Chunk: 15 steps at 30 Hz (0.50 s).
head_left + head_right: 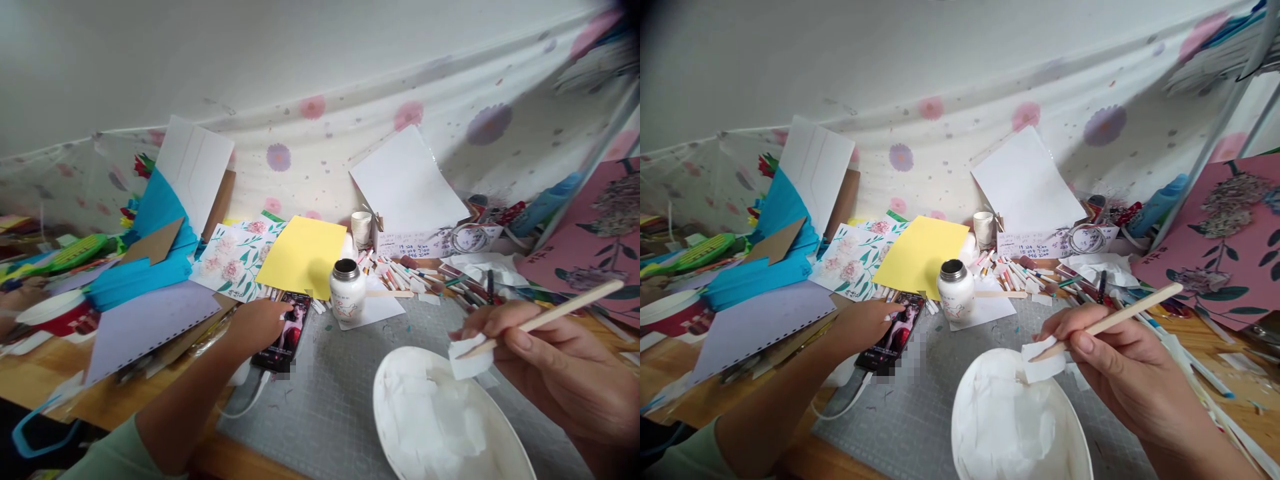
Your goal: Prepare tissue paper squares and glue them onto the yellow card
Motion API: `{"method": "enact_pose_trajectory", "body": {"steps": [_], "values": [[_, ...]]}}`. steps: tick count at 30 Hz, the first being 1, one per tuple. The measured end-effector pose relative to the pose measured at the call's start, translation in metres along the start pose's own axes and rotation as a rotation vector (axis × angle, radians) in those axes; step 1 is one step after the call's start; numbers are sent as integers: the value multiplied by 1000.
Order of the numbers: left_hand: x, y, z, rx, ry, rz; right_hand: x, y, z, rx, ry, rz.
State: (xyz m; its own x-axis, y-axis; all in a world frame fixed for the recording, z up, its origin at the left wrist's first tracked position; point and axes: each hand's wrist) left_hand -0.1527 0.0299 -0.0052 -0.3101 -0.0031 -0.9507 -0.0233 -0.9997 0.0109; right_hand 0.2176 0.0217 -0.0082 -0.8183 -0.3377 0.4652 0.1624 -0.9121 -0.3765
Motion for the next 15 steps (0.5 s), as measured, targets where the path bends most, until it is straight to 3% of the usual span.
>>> {"method": "enact_pose_trajectory", "body": {"steps": [8,15], "values": [[-7,18,14,22,82,-13,-13,3,-3,16,27,76],[12,57,18,-13,108,-17,-14,3,-2,-32,71,49]]}}
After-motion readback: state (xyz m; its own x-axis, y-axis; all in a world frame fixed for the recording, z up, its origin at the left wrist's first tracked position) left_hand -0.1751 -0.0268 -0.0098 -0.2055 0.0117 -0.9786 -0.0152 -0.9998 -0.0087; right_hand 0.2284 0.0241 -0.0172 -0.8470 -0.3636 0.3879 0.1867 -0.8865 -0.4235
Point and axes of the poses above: each hand's wrist, its own y-axis away from the middle knuckle, its own x-axis out of the palm, z = x × y, and after that the axes turned 14 degrees about -y, right-handed
